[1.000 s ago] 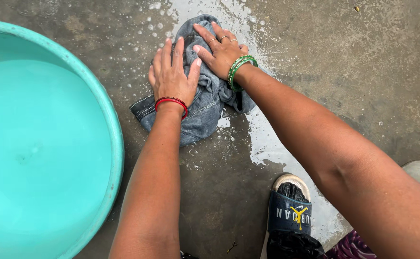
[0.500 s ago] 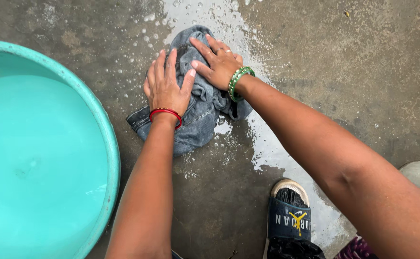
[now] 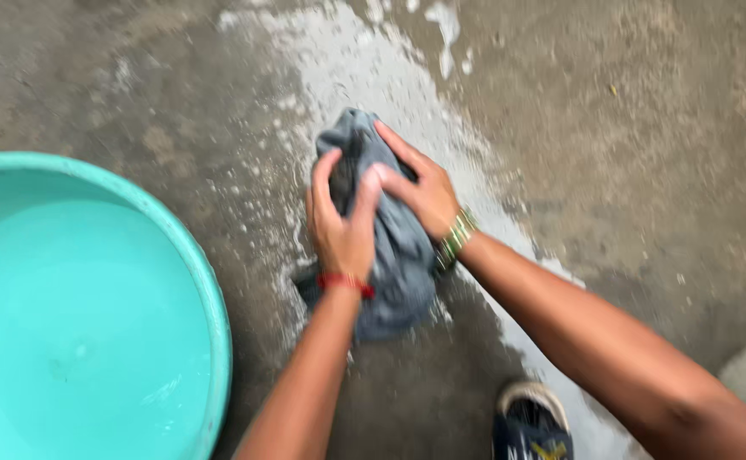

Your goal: The person rubs a garment against the concrete floor with soapy water and then rinses it in a plastic basin.

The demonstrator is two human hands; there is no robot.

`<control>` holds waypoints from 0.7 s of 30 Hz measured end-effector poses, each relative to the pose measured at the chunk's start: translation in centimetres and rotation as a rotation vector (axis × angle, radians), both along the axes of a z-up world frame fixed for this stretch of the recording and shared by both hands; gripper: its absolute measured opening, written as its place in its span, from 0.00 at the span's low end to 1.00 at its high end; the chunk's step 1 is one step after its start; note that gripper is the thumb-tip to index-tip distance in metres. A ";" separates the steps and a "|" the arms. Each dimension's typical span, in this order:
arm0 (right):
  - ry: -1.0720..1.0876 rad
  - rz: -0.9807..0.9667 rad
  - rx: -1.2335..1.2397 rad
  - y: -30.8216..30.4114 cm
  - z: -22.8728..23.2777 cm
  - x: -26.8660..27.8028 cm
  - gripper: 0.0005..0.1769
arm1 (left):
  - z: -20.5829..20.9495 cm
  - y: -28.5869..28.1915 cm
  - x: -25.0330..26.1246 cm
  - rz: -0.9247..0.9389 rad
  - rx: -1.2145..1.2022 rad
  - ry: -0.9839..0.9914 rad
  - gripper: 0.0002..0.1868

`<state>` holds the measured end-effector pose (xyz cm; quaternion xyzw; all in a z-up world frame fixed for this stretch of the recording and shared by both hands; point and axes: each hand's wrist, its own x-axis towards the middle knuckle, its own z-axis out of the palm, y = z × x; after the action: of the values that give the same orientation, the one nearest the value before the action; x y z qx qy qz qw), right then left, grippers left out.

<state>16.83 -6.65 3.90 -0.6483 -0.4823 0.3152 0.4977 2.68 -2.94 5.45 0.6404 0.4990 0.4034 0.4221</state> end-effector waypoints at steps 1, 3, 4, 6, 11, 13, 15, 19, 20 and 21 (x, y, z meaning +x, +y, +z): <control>-0.171 0.026 0.037 -1.3 2.3 0.2 0.37 | 1.5 -0.8 -0.6 -0.031 0.140 -0.082 0.29; -0.309 0.017 0.198 -3.6 5.3 0.0 0.35 | 3.0 -2.5 -1.8 -0.029 0.140 -0.168 0.26; -0.296 0.026 0.185 -4.6 5.7 -0.7 0.35 | 3.1 -3.7 -2.3 -0.021 0.126 -0.155 0.26; -0.436 -0.040 0.320 -5.7 5.1 -0.5 0.35 | 2.2 -4.4 -2.8 -0.027 0.395 -0.089 0.23; -0.601 0.089 -0.420 -2.7 -1.1 0.7 0.21 | 0.6 0.8 -1.5 -0.364 -0.070 0.747 0.21; -0.690 0.126 -0.345 -1.2 -0.8 0.9 0.16 | 2.8 2.2 -0.7 -0.413 -0.319 0.866 0.22; -0.680 0.082 -0.238 -2.4 0.8 1.7 0.15 | 4.5 0.9 -0.9 -0.402 -0.074 0.690 0.22; -0.594 -0.062 0.144 -7.3 2.5 1.9 0.13 | 3.2 -2.2 -5.1 -0.302 0.449 0.406 0.18; -0.604 -0.062 0.166 -6.2 1.5 1.1 0.13 | 2.2 -1.5 -5.1 -0.290 0.469 0.400 0.18; -0.682 0.039 -0.087 -5.1 0.2 -0.5 0.16 | 1.3 -1.3 -4.9 -0.315 0.483 0.530 0.21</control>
<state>16.34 -11.77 4.06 -0.7275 -0.6195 0.1098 0.2736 -2.18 -4.28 6.75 0.8719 0.3771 0.2602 0.1727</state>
